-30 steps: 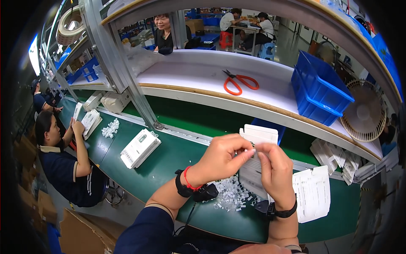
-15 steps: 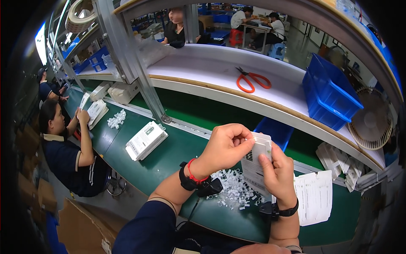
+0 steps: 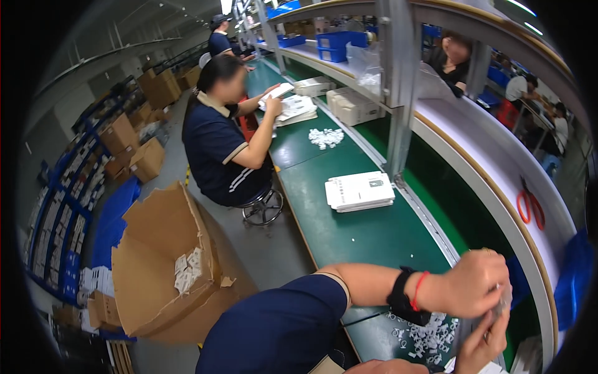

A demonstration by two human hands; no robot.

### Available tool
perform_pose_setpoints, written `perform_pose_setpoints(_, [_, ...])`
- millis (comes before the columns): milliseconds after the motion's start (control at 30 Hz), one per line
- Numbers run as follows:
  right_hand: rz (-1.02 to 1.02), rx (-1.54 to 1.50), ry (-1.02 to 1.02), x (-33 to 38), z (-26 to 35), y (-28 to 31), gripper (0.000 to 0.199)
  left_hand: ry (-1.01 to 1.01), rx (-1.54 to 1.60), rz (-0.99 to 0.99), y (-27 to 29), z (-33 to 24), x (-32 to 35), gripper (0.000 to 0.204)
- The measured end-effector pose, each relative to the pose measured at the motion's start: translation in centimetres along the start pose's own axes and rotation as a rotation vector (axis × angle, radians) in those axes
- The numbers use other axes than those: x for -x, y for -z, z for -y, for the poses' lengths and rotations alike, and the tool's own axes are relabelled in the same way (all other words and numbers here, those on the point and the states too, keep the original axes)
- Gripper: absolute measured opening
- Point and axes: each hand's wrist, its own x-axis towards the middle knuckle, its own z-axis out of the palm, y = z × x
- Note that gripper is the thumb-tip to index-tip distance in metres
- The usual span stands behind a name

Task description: The recorder is assembling small electronic components, specifically inserting small white plastic parts into a white rectangular housing and closing the casing.

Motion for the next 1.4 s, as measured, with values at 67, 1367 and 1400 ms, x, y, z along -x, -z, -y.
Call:
perform_pose_setpoints(67, [0.063, -0.097, -0.058, -0.1, 0.1, 0.3, 0.036, 0.027, 0.05, -0.027, -0.3, -0.3, 0.5, 0.004])
perform_pose_setpoints(1367, [0.114, -1.32, -0.314, 2.4, -7.1, 2.8, 0.03, 0.423, 0.908, 0.348, 0.9, -1.4, -0.4, 0.022])
perform_pose_setpoints(1400, [0.125, -1.347, -0.331, 2.4, -7.1, 2.4, 0.03, 0.428, 0.907, 0.342, 1.4, -1.1, -0.3, 0.022])
